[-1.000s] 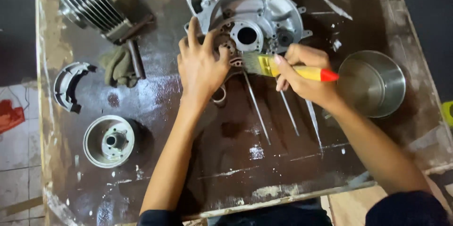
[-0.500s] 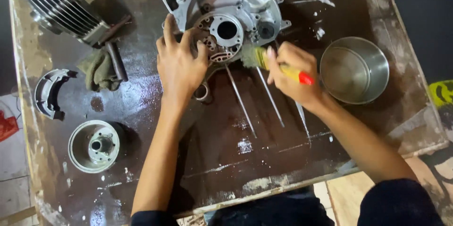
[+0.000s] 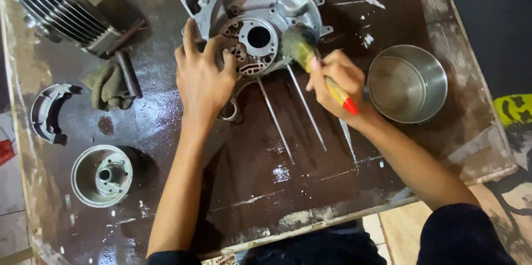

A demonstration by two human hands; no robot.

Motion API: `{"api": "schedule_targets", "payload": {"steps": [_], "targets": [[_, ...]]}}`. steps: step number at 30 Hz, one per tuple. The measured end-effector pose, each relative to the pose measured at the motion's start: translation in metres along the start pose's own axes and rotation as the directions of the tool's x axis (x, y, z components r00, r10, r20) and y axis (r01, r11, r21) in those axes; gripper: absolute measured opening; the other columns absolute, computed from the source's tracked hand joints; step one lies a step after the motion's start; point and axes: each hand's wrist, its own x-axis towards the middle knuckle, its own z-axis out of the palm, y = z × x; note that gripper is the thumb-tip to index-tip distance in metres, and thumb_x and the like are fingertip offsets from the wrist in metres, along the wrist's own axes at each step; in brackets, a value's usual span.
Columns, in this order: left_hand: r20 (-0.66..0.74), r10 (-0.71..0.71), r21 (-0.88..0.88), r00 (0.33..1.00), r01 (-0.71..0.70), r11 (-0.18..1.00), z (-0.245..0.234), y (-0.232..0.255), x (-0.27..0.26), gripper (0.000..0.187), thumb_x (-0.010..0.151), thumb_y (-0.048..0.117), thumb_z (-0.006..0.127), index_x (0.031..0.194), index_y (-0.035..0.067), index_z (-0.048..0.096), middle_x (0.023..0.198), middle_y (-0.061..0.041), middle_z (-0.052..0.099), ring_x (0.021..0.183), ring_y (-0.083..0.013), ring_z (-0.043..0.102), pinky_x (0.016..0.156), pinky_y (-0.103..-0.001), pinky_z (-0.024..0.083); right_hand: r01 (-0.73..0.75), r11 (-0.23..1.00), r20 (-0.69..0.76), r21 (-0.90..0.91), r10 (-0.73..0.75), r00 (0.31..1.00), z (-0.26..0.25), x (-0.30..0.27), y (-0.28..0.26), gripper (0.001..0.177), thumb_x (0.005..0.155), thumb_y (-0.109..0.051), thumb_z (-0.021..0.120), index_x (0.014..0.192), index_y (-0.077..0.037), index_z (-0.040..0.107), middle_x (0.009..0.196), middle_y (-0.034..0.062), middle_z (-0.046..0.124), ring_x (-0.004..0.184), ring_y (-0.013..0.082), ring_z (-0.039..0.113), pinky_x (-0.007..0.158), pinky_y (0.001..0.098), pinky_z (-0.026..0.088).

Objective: The person cleans the inside of a disassembled engine casing using a brush. They repeatedly dip the brush into a metal bowl containing liquid and scrub the internal surfaces of the casing. The person also handles a separate engine cylinder head and a piston on the workbench.

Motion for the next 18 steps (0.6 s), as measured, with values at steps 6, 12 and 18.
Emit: {"api": "schedule_targets", "payload": {"steps": [6,12,18], "targets": [[-0.011,0.003,-0.023,1.000,-0.004,1.000,-0.003,0.005,-0.001,0.027,0.093,0.030,0.066,0.115,0.019,0.076,0.159,-0.022,0.039,0.126,-0.0477,0.052,0.100,-0.052,0.050,0.025,0.999,0.110,-0.037,-0.021,0.994,0.003,0.051,0.003,0.033,0.105,0.005,0.068,0.078,-0.002,0.051,0.071,0.0055,0.051,0.058,0.0141,0.054,0.051,0.0329,0.038],[-0.049,0.008,-0.036,0.999,-0.010,0.999,-0.002,0.003,0.001,0.027,0.092,0.030,0.067,0.115,0.021,0.077,0.158,-0.021,0.040,0.125,-0.0469,0.053,0.101,-0.052,0.051,0.192,0.973,0.246,-0.126,-0.157,0.957,0.013,0.065,0.028,0.035,0.103,0.001,0.069,0.073,-0.003,0.051,0.068,0.0056,0.051,0.055,0.0172,0.052,0.050,0.0349,0.037],[-0.013,-0.020,-0.051,1.000,0.019,0.999,-0.008,0.009,-0.001,0.025,0.091,0.031,0.066,0.112,0.021,0.077,0.157,-0.021,0.040,0.128,-0.0478,0.052,0.099,-0.053,0.051,-0.101,0.978,0.225,0.184,0.059,0.973,-0.003,0.077,0.039,0.032,0.111,0.000,0.065,0.080,0.000,0.054,0.079,0.0061,0.060,0.059,0.0138,0.069,0.043,0.0269,0.045]]}}
